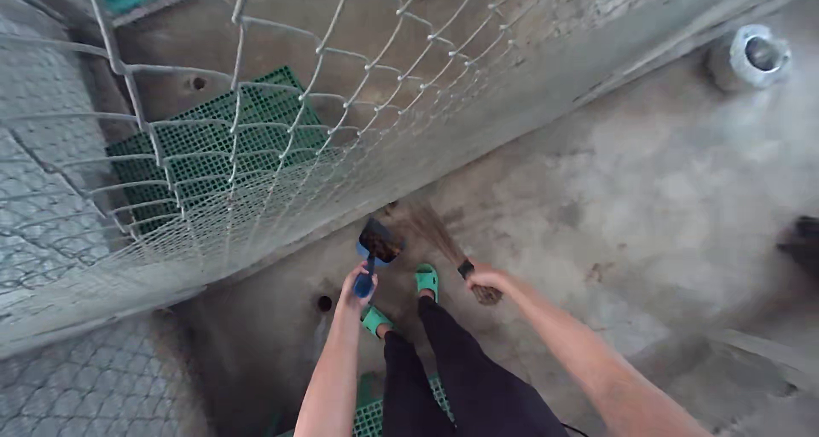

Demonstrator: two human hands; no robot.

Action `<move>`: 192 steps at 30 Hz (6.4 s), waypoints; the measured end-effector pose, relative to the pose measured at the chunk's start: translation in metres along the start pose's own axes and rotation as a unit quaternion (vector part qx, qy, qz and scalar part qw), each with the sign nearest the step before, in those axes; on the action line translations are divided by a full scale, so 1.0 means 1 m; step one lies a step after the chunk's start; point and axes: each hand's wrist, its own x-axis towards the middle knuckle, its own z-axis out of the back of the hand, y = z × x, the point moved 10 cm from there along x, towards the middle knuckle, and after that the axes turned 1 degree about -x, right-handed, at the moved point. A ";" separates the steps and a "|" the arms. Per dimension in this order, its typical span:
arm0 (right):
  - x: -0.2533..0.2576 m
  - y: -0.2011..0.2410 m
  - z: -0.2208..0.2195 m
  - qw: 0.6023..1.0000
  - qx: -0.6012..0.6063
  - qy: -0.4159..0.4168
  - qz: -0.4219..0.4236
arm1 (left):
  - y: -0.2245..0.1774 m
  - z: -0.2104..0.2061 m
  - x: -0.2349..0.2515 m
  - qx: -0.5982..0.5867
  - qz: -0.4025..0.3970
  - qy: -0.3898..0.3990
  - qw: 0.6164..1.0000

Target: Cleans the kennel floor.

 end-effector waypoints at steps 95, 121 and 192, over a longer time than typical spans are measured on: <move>-0.005 0.071 -0.290 0.986 -0.118 0.118 -0.014 | -0.033 0.165 -0.036 0.099 0.027 0.015 0.995; 0.013 0.043 -0.133 1.000 -0.021 -0.023 -0.002 | -0.054 0.233 -0.059 0.031 0.031 0.083 0.996; -0.009 0.089 -0.373 0.987 -0.043 0.152 -0.042 | -0.045 0.243 -0.055 0.199 0.053 0.074 0.976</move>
